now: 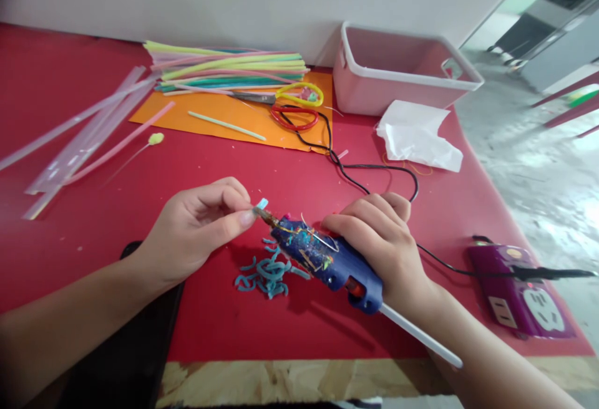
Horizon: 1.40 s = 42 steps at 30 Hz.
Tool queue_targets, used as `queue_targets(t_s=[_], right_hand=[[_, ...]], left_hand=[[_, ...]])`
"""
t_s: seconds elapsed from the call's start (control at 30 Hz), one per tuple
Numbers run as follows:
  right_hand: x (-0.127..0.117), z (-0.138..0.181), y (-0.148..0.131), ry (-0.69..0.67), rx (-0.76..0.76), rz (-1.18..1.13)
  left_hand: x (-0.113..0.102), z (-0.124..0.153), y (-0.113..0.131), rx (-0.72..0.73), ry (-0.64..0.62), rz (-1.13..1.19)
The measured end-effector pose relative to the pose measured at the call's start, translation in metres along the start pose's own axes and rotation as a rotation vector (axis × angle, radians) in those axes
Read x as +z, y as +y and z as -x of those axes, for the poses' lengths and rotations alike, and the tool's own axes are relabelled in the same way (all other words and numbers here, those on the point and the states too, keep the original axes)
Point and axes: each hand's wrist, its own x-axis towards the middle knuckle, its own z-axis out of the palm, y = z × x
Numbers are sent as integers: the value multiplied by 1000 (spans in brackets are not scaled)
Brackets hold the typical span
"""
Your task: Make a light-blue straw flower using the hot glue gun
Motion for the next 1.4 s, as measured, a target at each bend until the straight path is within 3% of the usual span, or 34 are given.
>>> queue_targets(t_s=[0.17,0.37,0.6,0.73,0.87,0.93,1.0,1.1,1.23,1.4], right_hand=[[-1,3,11,-7,132,111],[4,9,42,-93,334,281],[10,8,50,-130,374,310],[9,5,47,-136,375,317],[4,2,42,-60,382,330],[2,0,39,1,366,321],[2,-1,35,49,341,306],[3,-2,33,66,325,297],[5,2,39,-18,355,311],[9,6,49,-107,311,203]], left_hand=[[0,3,-4,123,-36,-232],[5,9,-8,342,-248,-669],[7,10,-8,371,-341,-837],[7,13,-13,417,-248,-894],[4,11,-12,485,-15,-1070],[-1,7,-6,463,89,-1183],[-11,2,3,380,109,-1288],[-35,-5,17,190,30,-1299],[-67,-9,21,63,-136,-1214],[-75,-15,11,16,-184,-1166]])
